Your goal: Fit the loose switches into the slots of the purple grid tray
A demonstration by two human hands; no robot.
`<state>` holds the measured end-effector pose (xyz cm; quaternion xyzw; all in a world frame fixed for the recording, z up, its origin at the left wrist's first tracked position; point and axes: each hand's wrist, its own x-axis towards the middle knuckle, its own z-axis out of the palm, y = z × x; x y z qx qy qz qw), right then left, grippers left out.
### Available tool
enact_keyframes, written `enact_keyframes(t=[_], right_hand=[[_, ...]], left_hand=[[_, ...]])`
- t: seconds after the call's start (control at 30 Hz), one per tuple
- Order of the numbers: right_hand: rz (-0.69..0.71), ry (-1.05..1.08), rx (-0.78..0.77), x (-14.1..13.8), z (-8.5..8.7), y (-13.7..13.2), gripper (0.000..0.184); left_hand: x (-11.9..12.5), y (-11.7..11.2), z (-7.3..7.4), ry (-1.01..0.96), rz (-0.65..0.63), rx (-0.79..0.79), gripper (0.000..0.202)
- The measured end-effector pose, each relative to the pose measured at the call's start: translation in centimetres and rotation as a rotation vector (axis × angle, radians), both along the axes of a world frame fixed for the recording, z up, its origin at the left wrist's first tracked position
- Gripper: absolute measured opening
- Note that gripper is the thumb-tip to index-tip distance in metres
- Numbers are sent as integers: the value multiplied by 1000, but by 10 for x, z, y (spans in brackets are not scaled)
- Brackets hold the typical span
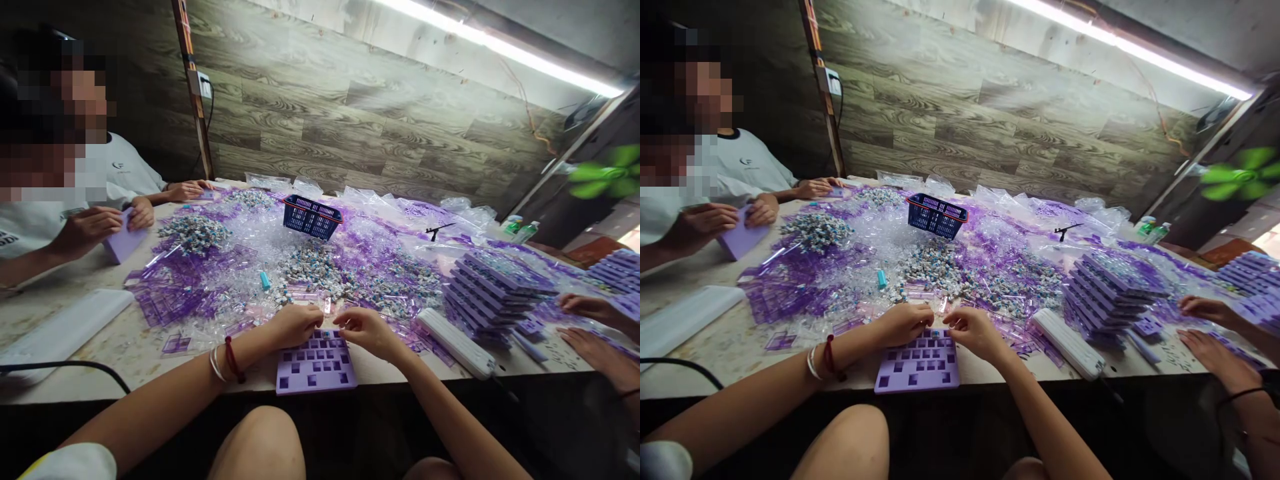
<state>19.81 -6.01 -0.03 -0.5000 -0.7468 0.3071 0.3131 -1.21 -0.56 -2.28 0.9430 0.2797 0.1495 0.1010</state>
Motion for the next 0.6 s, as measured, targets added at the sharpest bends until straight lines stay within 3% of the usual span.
enact_keyframes(t=[0.17,0.37,0.6], right_hand=[[38,-73,130,-5,3,-5,25],[45,-131,179,-1,0,-2,19],[78,-177,136,4,-1,-2,20]], left_hand=[[0,-2,2,-16,18,19,16],[0,-7,8,-135,-10,30,8],[2,-11,12,-128,-59,-33,12]])
